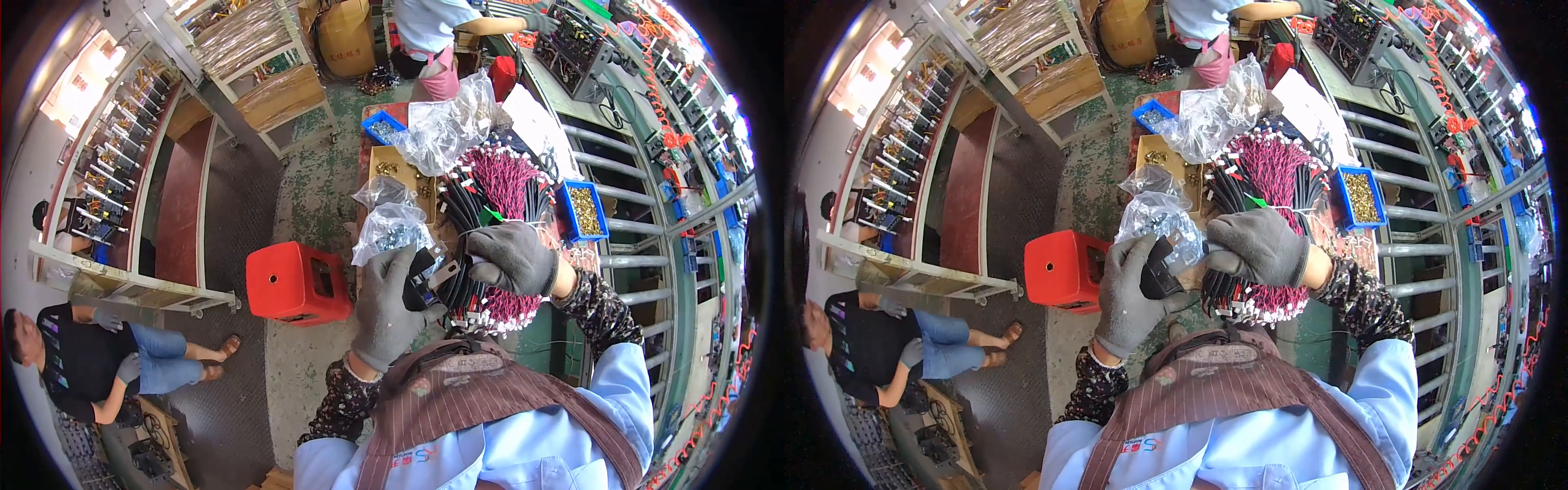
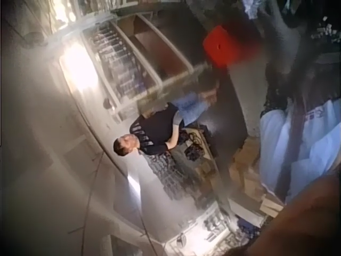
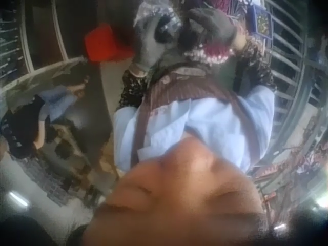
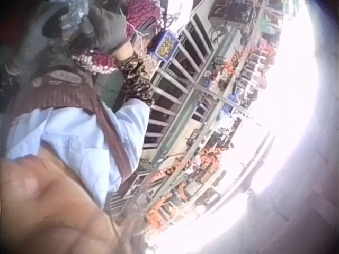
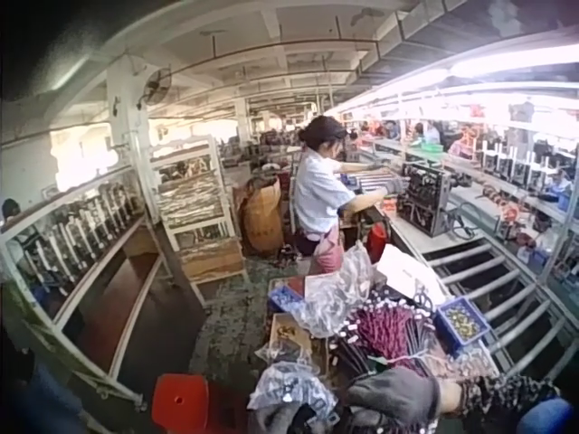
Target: The person assembles electronic components and wires them inside a metal enclosure, using a screwdriver to secure parts and a heat gun to apply heat shrink tubing to the wires.
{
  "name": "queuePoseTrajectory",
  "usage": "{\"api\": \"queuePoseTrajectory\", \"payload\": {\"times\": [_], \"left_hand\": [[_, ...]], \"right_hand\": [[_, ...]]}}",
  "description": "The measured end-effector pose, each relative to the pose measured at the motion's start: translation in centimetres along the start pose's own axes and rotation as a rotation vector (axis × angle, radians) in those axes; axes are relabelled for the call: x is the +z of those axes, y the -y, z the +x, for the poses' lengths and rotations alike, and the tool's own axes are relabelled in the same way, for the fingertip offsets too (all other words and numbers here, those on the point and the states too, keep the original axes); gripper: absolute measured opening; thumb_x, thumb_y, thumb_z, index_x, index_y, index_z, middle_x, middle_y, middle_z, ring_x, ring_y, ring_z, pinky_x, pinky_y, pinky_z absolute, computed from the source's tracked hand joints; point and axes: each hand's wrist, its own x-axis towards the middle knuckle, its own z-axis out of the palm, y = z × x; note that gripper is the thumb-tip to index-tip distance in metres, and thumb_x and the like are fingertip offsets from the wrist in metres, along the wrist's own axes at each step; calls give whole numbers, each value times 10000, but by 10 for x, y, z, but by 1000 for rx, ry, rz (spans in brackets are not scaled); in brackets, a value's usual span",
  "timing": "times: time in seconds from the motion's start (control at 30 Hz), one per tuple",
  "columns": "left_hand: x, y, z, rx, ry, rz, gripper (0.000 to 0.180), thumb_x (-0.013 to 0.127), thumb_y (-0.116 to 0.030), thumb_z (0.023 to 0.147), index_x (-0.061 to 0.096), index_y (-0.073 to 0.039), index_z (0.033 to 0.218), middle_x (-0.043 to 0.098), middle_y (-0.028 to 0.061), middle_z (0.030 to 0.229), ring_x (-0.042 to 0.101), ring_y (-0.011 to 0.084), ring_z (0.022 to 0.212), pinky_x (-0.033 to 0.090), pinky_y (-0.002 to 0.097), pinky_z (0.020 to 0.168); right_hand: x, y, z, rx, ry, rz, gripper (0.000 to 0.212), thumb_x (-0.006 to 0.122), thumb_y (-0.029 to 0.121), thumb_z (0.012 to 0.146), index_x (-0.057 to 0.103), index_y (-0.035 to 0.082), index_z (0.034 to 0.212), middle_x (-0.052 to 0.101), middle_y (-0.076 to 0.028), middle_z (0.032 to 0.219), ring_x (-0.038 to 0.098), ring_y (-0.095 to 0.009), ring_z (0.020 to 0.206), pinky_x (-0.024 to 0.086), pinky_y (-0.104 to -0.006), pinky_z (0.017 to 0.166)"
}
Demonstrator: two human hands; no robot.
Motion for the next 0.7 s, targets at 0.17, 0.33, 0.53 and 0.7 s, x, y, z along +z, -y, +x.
{"api": "queuePoseTrajectory", "payload": {"times": [0.17,0.33,0.53,0.7], "left_hand": [[1,-1,1,11,18,13,793,803,-120,442,451,-60,1150,453,116,1033,457,294,957,408,366,806],[1,-5,-1,-3,47,124,790,798,-117,451,446,-72,1158,449,115,1020,452,293,958,407,365,801],[-2,3,-10,-30,-14,23,782,795,-120,477,426,-45,1163,451,128,1023,454,295,964,399,369,813],[0,21,-21,-24,-140,-185,758,801,-135,492,429,-30,1144,459,131,1024,462,291,961,400,368,813]], "right_hand": [[-6,-1,2,-4,62,-132,346,533,388,773,468,53,833,509,-112,711,539,-314,640,407,-396,536],[-5,8,9,-64,144,-255,378,571,403,741,481,49,837,522,-105,680,560,-298,631,428,-393,528],[14,29,22,209,162,-170,489,634,413,691,466,19,928,561,-123,633,578,-331,603,449,-402,517],[39,27,19,398,-125,946,489,685,215,733,445,9,1106,590,-40,774,542,-79,715,439,-235,606]]}}
